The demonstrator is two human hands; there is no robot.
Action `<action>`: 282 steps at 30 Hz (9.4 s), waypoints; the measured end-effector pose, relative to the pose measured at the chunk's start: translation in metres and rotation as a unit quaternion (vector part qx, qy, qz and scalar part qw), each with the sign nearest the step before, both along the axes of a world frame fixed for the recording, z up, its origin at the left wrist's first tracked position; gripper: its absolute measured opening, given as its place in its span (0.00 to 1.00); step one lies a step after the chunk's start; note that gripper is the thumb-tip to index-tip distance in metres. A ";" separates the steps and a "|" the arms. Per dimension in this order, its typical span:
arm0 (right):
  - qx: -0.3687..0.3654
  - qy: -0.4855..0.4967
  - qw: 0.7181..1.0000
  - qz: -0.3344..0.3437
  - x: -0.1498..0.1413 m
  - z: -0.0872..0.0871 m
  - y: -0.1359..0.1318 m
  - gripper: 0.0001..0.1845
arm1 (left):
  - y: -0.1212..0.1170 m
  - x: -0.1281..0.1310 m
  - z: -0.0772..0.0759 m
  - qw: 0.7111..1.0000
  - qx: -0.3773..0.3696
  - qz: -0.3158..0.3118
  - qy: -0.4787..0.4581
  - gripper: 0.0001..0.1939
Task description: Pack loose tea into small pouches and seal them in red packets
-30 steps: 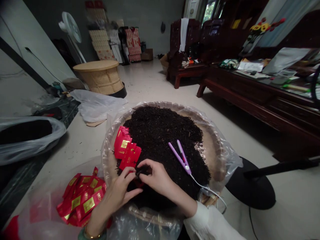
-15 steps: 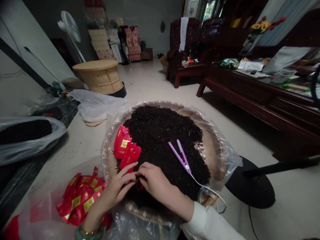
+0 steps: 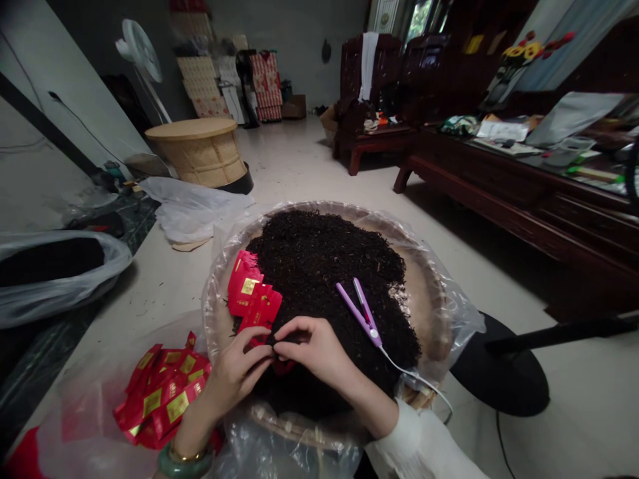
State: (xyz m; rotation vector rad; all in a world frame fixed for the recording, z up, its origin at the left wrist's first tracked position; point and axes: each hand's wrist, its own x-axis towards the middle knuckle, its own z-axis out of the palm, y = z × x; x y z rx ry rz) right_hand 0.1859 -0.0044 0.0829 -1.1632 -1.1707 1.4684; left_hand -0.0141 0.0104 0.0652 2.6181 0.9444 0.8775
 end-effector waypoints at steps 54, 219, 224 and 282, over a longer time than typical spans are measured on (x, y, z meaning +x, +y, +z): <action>0.116 -0.306 0.943 0.063 0.018 -0.005 0.005 0.16 | -0.018 0.043 -0.029 0.714 -0.650 0.046 -0.258 0.25; 0.396 -0.419 0.810 -0.109 0.025 0.012 -0.015 0.11 | -0.021 0.000 0.003 0.989 -0.087 0.104 -0.055 0.11; 0.388 -0.514 0.763 0.060 0.010 0.016 -0.021 0.17 | -0.024 0.008 0.004 0.994 -0.075 0.069 -0.047 0.12; 0.223 -0.480 0.845 0.076 0.007 -0.019 0.001 0.23 | -0.026 0.063 -0.020 0.724 -0.650 0.047 -0.229 0.14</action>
